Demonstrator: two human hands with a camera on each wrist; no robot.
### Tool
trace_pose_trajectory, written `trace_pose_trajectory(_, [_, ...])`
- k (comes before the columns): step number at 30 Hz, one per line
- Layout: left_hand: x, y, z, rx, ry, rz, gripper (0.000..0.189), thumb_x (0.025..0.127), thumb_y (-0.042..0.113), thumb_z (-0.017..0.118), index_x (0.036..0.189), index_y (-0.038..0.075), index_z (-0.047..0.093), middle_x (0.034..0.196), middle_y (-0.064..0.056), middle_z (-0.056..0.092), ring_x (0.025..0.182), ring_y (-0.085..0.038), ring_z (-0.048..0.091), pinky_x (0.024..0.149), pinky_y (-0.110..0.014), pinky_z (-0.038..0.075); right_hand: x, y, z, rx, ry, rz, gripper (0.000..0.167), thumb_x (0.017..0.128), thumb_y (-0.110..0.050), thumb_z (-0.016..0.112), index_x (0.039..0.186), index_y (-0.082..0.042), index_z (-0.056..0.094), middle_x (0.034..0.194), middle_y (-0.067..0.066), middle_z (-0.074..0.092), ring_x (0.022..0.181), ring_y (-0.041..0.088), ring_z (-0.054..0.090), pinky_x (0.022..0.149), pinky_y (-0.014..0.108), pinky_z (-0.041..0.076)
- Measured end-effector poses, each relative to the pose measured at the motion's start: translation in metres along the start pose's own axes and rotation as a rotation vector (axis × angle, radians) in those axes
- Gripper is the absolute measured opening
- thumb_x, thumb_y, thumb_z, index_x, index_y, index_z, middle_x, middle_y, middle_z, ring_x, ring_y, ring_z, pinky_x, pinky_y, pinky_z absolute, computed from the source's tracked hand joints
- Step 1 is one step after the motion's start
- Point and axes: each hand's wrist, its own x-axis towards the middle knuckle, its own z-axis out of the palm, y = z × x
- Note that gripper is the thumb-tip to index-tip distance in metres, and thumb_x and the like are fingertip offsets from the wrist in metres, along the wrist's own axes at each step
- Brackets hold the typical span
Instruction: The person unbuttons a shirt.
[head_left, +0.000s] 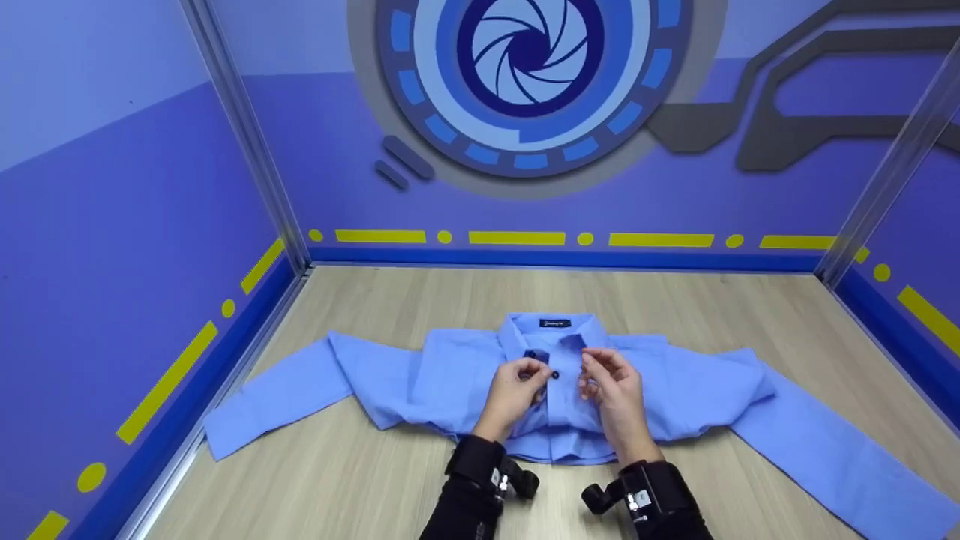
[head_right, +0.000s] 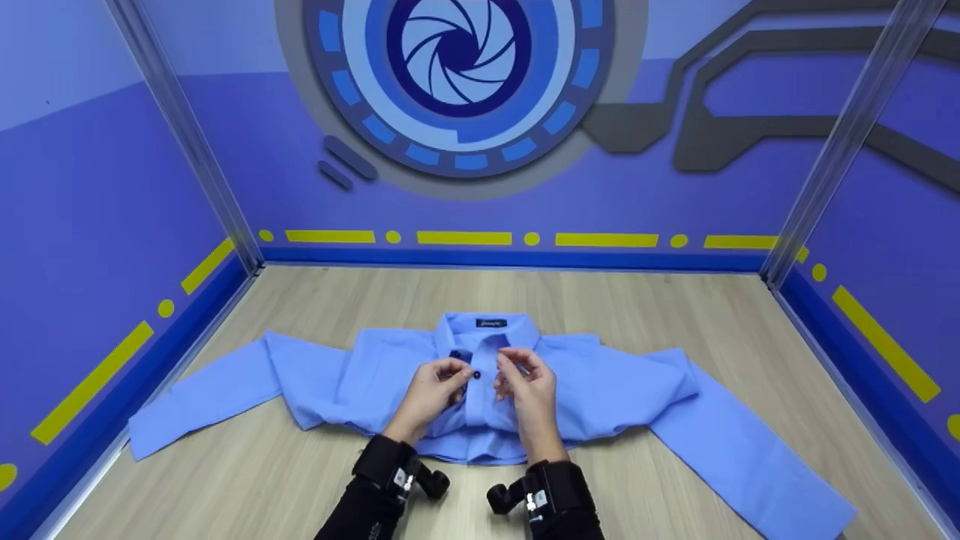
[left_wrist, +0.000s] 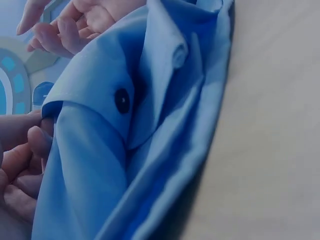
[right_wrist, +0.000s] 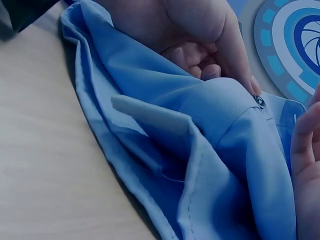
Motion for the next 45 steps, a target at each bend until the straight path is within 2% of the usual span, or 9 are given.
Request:
trace_pose_trajectory(3, [0.0, -0.003, 0.001, -0.093, 0.013, -0.021, 0.014, 0.096, 0.008, 0.068, 0.095, -0.006, 0.07, 0.075, 0.0, 0.06, 0.055, -0.009, 0.051, 0.052, -0.019, 0.043, 0.0, 0.003, 0.003, -0.09, -0.024, 0.013, 0.015, 0.092, -0.003, 0.071, 0.101, 0.007, 0.065, 0.083, 0.007, 0.061, 0.056, 0.014, 0.056, 0.045, 0.022, 0.046])
trace_pose_trajectory(6, [-0.001, -0.009, 0.001, -0.177, 0.021, -0.053, 0.014, 0.096, 0.006, 0.067, 0.097, -0.007, 0.068, 0.075, 0.0, 0.059, 0.055, -0.01, 0.051, 0.052, -0.02, 0.042, 0.0, 0.01, 0.003, -0.249, -0.05, 0.046, 0.016, 0.09, -0.002, 0.074, 0.099, 0.009, 0.066, 0.077, 0.008, 0.063, 0.053, 0.013, 0.055, 0.045, 0.023, 0.047])
trace_pose_trajectory(9, [-0.002, -0.015, 0.001, -0.23, 0.014, -0.08, 0.013, 0.095, 0.005, 0.068, 0.097, -0.008, 0.068, 0.074, 0.0, 0.059, 0.055, -0.01, 0.051, 0.05, -0.019, 0.042, 0.0, 0.017, 0.002, -0.387, -0.076, 0.077, 0.016, 0.089, -0.001, 0.075, 0.098, 0.01, 0.068, 0.069, 0.011, 0.063, 0.051, 0.014, 0.056, 0.045, 0.024, 0.048])
trace_pose_trajectory(11, [-0.002, -0.017, 0.0, -0.238, 0.001, -0.084, 0.014, 0.095, 0.006, 0.069, 0.098, -0.007, 0.068, 0.073, 0.0, 0.059, 0.054, -0.01, 0.051, 0.048, -0.019, 0.04, 0.0, 0.02, 0.001, -0.428, -0.089, 0.084, 0.015, 0.088, -0.001, 0.075, 0.097, 0.01, 0.068, 0.068, 0.012, 0.064, 0.05, 0.015, 0.056, 0.045, 0.024, 0.047])
trace_pose_trajectory(19, [-0.002, -0.018, -0.004, -0.229, -0.047, -0.088, 0.014, 0.095, 0.007, 0.069, 0.098, -0.007, 0.067, 0.07, -0.002, 0.059, 0.054, -0.01, 0.053, 0.046, -0.019, 0.04, 0.0, 0.022, 0.0, -0.459, -0.097, 0.134, 0.015, 0.088, -0.003, 0.076, 0.093, 0.007, 0.067, 0.071, 0.009, 0.063, 0.052, 0.014, 0.056, 0.046, 0.023, 0.047])
trace_pose_trajectory(24, [-0.002, -0.018, -0.003, -0.223, -0.031, -0.099, 0.018, 0.095, 0.013, 0.07, 0.097, -0.005, 0.067, 0.07, -0.002, 0.059, 0.052, -0.01, 0.053, 0.045, -0.019, 0.041, -0.001, 0.023, -0.002, -0.501, -0.128, 0.158, 0.013, 0.091, -0.005, 0.074, 0.093, 0.005, 0.066, 0.066, 0.008, 0.061, 0.052, 0.014, 0.054, 0.047, 0.023, 0.047])
trace_pose_trajectory(33, [-0.001, -0.02, -0.001, -0.154, -0.044, -0.097, 0.013, 0.094, 0.01, 0.071, 0.094, -0.003, 0.068, 0.071, -0.002, 0.06, 0.051, -0.009, 0.052, 0.044, -0.019, 0.041, -0.001, 0.024, -0.003, -0.504, -0.153, 0.163, 0.015, 0.094, -0.009, 0.07, 0.094, 0.004, 0.062, 0.07, 0.008, 0.058, 0.055, 0.015, 0.054, 0.048, 0.024, 0.046])
trace_pose_trajectory(42, [-0.003, -0.019, 0.0, -0.021, -0.093, -0.046, 0.012, 0.097, 0.012, 0.067, 0.091, 0.002, 0.064, 0.066, 0.001, 0.057, 0.052, -0.008, 0.053, 0.045, -0.019, 0.041, -0.003, 0.024, -0.001, -0.55, -0.114, 0.149, 0.014, 0.095, -0.01, 0.069, 0.094, 0.003, 0.062, 0.069, 0.007, 0.057, 0.056, 0.015, 0.053, 0.045, 0.024, 0.044])
trace_pose_trajectory(45, [-0.004, -0.018, -0.001, -0.014, -0.094, -0.049, 0.011, 0.097, 0.012, 0.067, 0.09, 0.004, 0.064, 0.066, 0.001, 0.057, 0.052, -0.009, 0.053, 0.045, -0.02, 0.041, -0.004, 0.024, 0.0, -0.559, -0.1, 0.144, 0.015, 0.095, -0.009, 0.069, 0.094, 0.003, 0.062, 0.068, 0.007, 0.056, 0.055, 0.016, 0.053, 0.045, 0.025, 0.044])
